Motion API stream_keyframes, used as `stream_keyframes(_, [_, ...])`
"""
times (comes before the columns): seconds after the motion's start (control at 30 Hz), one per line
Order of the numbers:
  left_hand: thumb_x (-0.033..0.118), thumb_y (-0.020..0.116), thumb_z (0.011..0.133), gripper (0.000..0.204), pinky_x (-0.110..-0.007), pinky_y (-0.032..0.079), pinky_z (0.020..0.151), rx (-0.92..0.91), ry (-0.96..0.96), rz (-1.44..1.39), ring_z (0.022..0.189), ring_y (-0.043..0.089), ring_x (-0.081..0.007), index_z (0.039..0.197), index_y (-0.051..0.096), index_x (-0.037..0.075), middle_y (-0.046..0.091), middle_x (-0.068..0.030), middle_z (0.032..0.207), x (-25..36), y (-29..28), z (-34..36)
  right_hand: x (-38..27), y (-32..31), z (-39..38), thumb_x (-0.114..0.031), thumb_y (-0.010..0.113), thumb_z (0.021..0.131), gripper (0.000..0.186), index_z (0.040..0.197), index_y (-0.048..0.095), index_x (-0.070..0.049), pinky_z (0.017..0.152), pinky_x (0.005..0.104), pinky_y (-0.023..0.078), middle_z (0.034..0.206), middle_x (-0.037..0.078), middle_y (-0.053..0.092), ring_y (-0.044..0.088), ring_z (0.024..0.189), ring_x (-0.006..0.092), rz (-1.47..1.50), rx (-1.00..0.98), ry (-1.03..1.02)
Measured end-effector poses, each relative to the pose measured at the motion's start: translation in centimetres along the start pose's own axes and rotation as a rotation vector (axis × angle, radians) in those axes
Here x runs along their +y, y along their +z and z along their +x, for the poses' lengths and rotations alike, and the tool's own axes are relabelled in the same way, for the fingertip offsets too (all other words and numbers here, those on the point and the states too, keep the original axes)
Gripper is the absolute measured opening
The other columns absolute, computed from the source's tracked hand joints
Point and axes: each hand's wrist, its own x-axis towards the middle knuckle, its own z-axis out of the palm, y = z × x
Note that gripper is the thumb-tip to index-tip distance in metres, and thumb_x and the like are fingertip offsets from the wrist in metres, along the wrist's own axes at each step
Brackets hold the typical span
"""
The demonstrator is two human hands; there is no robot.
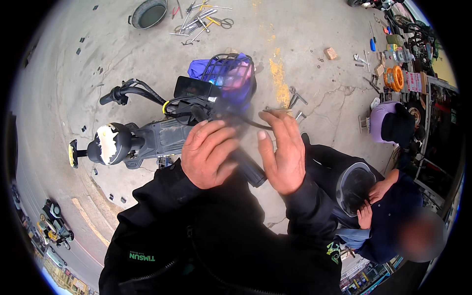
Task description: The person works on an electric scooter in an outdoor workshop area. They adjust the handlebars and use a pair of scissors to cut a zip tie securing the wiring near the control panel.
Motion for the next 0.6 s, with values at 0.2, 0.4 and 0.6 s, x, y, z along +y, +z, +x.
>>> stream_keyframes(0.2, [0.035, 0.08, 0.063, 0.063, -0.049, 0.039, 0.101, -0.199, 0.043, 0.014, 0.119, 0.05, -0.0314, 0.116, 0.058, 0.009, 0.055, -0.0116, 0.117, -0.8, 0.1, -1.1, 2.6, 0.2, 3.1, -0.028, 0.053, 0.1, 0.034, 0.115, 0.063, 0.001, 0.07, 0.0388, 0.051, 0.083, 0.022, 0.067, 0.065, 0.078, 0.0394, 0.191, -0.537, 0.242])
stream_keyframes(0.4, [0.029, 0.073, 0.076, 0.053, -0.047, 0.033, 0.11, -0.265, -0.022, -0.141, 0.129, 0.046, -0.0326, 0.12, 0.056, 0.004, 0.054, -0.0146, 0.128, -1.1, -0.7, -0.9, -2.8, -2.3, 1.5, -0.05, 0.073, 0.079, 0.093, 0.134, 0.039, 0.016, 0.107, 0.0467, 0.037, 0.134, 0.033, 0.046, 0.045, 0.126, 0.0467, -0.433, -0.562, -0.165])
stream_keyframes(0.6, [0.0, 0.06, 0.072, 0.058, -0.046, 0.038, 0.108, -0.121, -0.201, 0.231, 0.131, 0.046, -0.0374, 0.129, 0.054, 0.0, 0.048, -0.0205, 0.139, -10.9, -9.2, -6.1, -6.3, 1.1, 0.5, -0.037, 0.084, 0.068, 0.096, 0.133, 0.038, 0.017, 0.103, 0.0458, 0.042, 0.134, 0.034, 0.045, 0.043, 0.128, 0.0469, -0.52, -0.48, 0.112])
